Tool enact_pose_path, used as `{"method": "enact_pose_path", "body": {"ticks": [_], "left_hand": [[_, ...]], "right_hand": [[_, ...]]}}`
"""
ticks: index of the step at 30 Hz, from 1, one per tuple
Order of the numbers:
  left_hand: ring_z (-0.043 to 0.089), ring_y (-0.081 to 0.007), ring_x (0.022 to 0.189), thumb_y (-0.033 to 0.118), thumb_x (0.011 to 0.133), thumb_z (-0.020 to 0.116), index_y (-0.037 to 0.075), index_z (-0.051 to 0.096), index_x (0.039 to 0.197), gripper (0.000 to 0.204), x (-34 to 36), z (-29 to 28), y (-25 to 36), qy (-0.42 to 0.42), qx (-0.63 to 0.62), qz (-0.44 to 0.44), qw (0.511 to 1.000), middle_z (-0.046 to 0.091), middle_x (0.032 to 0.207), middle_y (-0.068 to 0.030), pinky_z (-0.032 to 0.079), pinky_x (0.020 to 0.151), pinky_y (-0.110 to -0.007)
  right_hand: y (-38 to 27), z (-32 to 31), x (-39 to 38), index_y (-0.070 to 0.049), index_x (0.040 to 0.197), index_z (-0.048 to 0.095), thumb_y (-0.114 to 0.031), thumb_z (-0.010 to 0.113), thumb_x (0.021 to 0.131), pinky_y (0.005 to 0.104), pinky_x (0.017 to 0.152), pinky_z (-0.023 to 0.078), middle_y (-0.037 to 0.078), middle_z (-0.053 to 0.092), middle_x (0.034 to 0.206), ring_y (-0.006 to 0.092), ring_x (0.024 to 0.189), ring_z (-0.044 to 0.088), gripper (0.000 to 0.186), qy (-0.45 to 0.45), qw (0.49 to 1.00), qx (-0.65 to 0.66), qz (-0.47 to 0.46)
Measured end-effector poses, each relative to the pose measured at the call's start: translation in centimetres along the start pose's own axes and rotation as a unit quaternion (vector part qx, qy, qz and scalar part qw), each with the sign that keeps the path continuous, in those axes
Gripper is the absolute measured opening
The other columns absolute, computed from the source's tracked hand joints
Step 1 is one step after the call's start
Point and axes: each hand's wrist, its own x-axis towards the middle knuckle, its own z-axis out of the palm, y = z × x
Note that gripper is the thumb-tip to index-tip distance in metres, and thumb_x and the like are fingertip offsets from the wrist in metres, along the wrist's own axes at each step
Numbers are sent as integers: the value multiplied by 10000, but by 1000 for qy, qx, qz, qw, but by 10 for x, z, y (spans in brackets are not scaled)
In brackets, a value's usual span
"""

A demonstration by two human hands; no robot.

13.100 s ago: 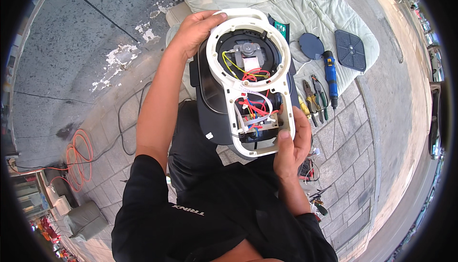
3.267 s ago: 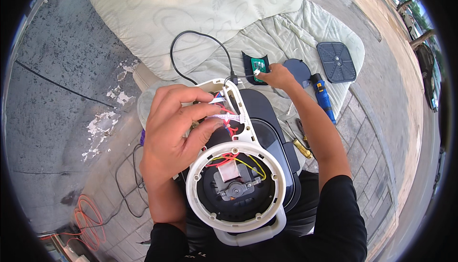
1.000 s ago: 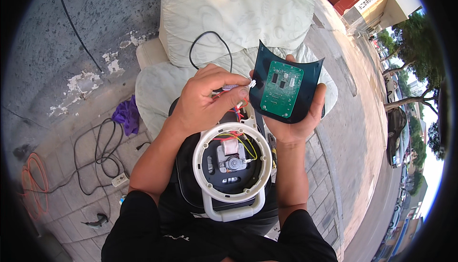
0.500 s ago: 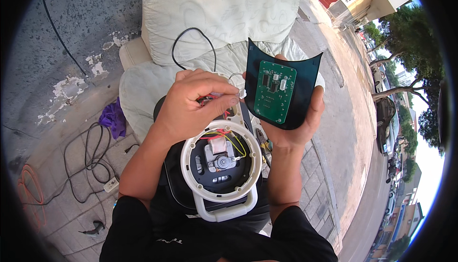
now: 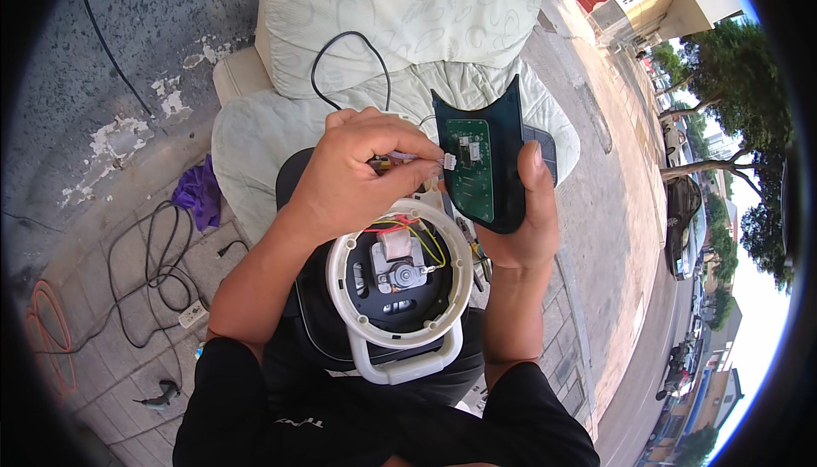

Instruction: The person sits on the ground and repairs an electronic device by connecting wires to a circuit board, handling a white plastic housing, and using tools like pliers and a soldering iron. The person manipulates wires and components, then places the housing over the device.

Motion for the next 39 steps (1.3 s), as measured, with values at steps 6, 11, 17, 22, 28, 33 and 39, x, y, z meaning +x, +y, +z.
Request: {"method": "enact_pose_path", "body": {"ticks": [6,11,17,22,28,33,39], "left_hand": [[686,-185,808,36,764,868,84,783,949,209,-2,4,-1,20,-15,-21,999,782,921,-42,462,863,-371],[679,-197,884,58,795,854,87,778,994,215,-1,3,5,11,25,-4,1000,777,989,-50,428,919,-360],[644,-206,888,129,899,788,80,746,1033,148,-2,1,4,-7,83,12,996,734,969,-29,398,951,-355],[626,-228,897,173,957,740,53,724,1025,138,-1,0,0,-18,27,-6,999,702,931,-48,422,931,-368],[591,-207,979,207,1004,713,19,719,1038,191,-2,-2,-1,-54,-72,-83,992,677,987,-71,460,904,-339],[575,-176,1030,214,1017,711,7,729,1044,210,-5,0,-5,-40,-99,-92,990,641,1066,-71,455,925,-312],[581,-199,1017,226,1004,721,22,736,1026,206,-6,3,-5,-29,-151,-111,982,625,1049,-92,471,916,-334]], "right_hand": [[4,-3,0,39,1370,585,-510,520,1066,359,924,564,145,709,1236,213,1062,704,631,12,997,-78,-17],[3,-11,-1,39,1372,580,-498,518,1068,351,941,556,133,707,1234,205,1073,697,620,-4,996,-85,-6],[2,-6,1,43,1377,570,-487,512,1072,358,930,564,135,704,1235,207,1075,698,614,-1,996,-81,-29],[1,-12,5,53,1383,558,-524,532,1052,368,935,562,146,703,1228,210,1069,699,665,-33,995,-93,-25],[2,2,10,93,1474,480,-600,703,929,262,832,524,104,687,1147,128,972,650,910,-46,997,-64,-10],[6,-6,15,88,1473,478,-601,710,921,281,855,537,114,689,1171,144,987,667,912,-63,996,-62,-6],[9,1,15,87,1477,476,-578,715,925,292,860,538,119,686,1184,154,991,668,897,-53,997,-47,-13]]}}
